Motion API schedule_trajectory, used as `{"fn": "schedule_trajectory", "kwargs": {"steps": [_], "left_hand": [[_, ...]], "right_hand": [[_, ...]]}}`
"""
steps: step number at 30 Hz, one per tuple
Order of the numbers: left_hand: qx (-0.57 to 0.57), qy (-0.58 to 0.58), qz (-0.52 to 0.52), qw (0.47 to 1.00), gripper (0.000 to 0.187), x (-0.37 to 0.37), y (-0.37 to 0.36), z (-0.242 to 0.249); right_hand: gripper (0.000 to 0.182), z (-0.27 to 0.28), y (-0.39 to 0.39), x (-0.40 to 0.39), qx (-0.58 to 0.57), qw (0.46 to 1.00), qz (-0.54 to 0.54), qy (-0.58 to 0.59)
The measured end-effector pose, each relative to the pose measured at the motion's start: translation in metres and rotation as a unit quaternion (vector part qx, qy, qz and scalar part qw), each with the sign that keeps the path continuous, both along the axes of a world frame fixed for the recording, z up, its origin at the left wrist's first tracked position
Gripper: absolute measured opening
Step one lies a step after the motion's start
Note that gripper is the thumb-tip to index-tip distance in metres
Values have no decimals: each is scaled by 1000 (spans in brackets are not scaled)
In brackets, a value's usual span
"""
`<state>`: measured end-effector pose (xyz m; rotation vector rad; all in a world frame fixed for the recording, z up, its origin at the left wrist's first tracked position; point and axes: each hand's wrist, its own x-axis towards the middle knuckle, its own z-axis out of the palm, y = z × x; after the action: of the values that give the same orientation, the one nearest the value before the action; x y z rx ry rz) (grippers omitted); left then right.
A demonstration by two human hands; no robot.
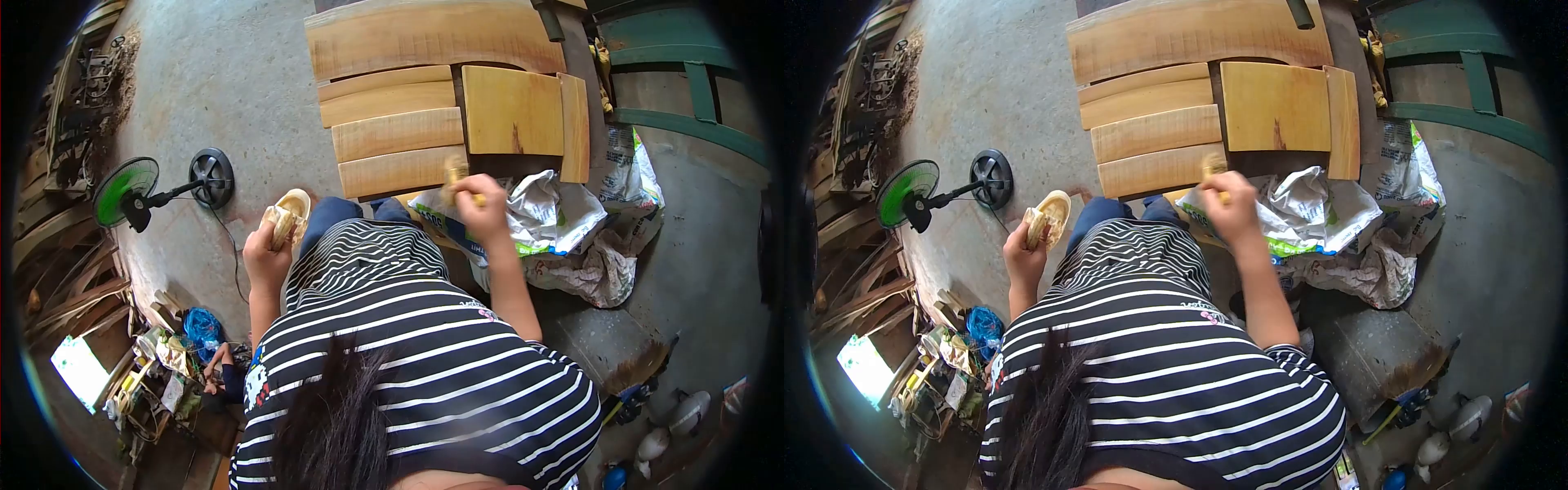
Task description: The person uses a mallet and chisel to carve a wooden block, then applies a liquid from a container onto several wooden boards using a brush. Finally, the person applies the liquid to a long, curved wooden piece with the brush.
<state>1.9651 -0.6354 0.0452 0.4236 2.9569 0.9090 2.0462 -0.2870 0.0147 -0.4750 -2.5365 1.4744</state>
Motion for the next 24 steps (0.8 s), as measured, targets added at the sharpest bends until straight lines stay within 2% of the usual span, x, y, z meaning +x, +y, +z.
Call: {"fn": "schedule_trajectory", "kwargs": {"steps": [3,5,6,8,9,11,13,15,16,17,19,22,24], "left_hand": [[-4,-7,-10,1000,21,2,6,1],[0,-42,-45,998,20,-1,10,1],[3,-52,-48,998,20,-3,12,2],[3,-56,-55,997,20,-7,11,1],[3,-58,-60,996,20,-8,11,1],[-5,-54,-57,997,21,-8,7,2],[-14,-44,-50,998,21,-9,1,3],[-30,-48,-40,998,23,-9,-6,3],[-30,-45,-36,998,23,-9,-8,2],[-34,-52,-34,997,23,-9,-10,1],[-39,-60,-32,997,24,-9,-15,-2],[-46,-78,-42,995,21,-12,-14,-6],[-47,-85,-48,994,20,-14,-17,-9]], "right_hand": [[12,-11,-41,-1,-95,992,85,7],[15,-14,-53,2,-285,955,69,-42],[15,-13,-55,2,-285,955,68,-44],[18,-9,-58,1,-421,905,27,-52],[19,-12,-54,1,-403,914,21,-45],[20,-28,-34,7,-271,961,-30,-44],[15,-19,-6,15,-291,946,-128,-72],[15,3,12,14,-239,952,-174,-82],[15,14,17,8,-96,987,-123,-34],[14,27,18,1,48,996,-69,14],[13,43,12,-23,99,993,-51,40],[8,15,-12,-73,172,983,-24,59],[8,-14,-47,-108,208,975,47,54]]}}
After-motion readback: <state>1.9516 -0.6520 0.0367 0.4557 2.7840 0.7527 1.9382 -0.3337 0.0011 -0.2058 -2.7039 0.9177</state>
